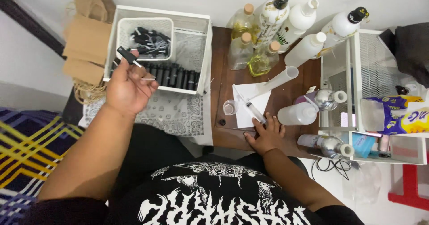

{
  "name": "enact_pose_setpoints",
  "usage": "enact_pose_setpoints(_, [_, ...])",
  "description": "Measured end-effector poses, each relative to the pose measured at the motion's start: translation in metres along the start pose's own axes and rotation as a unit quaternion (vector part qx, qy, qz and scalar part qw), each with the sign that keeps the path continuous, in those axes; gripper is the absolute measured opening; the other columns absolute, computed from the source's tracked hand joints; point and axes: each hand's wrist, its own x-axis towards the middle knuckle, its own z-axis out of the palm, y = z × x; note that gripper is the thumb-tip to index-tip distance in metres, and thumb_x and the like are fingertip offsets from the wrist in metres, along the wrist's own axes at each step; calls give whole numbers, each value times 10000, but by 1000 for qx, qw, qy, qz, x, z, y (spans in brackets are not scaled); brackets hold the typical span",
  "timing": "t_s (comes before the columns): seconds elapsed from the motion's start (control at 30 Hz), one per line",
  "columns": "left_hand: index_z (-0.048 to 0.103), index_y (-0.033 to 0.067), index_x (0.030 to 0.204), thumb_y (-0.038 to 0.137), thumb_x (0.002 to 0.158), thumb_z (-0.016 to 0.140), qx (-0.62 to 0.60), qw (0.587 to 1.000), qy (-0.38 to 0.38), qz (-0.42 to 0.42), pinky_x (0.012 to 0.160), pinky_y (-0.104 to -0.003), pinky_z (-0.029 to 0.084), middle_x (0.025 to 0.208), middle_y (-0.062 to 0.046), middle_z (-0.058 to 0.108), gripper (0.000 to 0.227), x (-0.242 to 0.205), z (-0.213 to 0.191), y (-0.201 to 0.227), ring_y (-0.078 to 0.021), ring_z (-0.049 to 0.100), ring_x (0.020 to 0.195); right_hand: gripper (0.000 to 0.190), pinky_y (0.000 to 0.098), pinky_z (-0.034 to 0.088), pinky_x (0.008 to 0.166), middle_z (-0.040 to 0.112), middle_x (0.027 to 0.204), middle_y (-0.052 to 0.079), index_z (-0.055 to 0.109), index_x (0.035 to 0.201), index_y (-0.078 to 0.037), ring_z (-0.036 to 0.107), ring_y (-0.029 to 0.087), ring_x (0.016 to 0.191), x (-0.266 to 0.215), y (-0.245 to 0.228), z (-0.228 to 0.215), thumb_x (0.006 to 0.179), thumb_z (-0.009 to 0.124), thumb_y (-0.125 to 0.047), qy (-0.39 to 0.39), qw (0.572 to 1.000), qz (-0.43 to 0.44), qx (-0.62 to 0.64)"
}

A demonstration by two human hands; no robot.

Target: Assembling small perfume sample bottles by attaching spray nozzles and filling them with liquid using a syringe

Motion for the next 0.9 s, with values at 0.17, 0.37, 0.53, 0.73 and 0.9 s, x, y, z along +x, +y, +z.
enact_pose_setpoints(0.17, [701, 310, 1181, 462, 1090, 415, 13, 998, -45, 45, 721, -362, 634, 623, 84, 405, 336, -59, 16, 20, -86, 472, 576, 788, 555, 106, 1266, 61, 1721, 56, 328, 1569, -429, 110, 318, 1586, -1, 2, 8, 889, 517, -779, 41, 999, 1, 32])
enact_pose_setpoints(0.37, [666, 285, 1244, 460, 1097, 409, 17, 994, -65, 88, 721, -369, 629, 644, 79, 417, 344, -124, 44, 30, -88, 485, 593, 873, 497, 267, 1220, 221, 1641, 133, 385, 1542, -293, 313, 343, 1493, -4, 12, 21, 811, 671, -674, 192, 978, -6, 84])
enact_pose_setpoints(0.53, [593, 263, 1296, 453, 1099, 356, 36, 989, -73, 126, 736, -348, 597, 629, 107, 417, 362, -162, 73, 14, -70, 489, 594, 401, 412, 563, 862, 714, 1084, 71, 768, 1099, -218, 716, 299, 977, 28, 35, 19, 735, 859, -359, 501, 839, -193, 91])
enact_pose_setpoints(0.73, [577, 155, 1300, 468, 1051, 490, -4, 982, -150, 114, 673, -387, 617, 598, 47, 419, 410, -199, 123, -46, -139, 538, 549, 210, 326, 570, 879, 787, 928, -9, 822, 1045, -254, 741, 167, 942, -89, -6, -120, 838, 843, -278, 285, 843, -214, 402])
enact_pose_setpoints(0.9, [500, 59, 1350, 446, 1092, 367, 83, 977, -147, 131, 645, -271, 546, 693, 4, 449, 484, -210, 130, -114, -141, 546, 661, 372, 306, 569, 703, 730, 767, 64, 803, 1039, -57, 621, 124, 710, -198, -70, -175, 750, 879, -278, 160, 741, -337, 558])
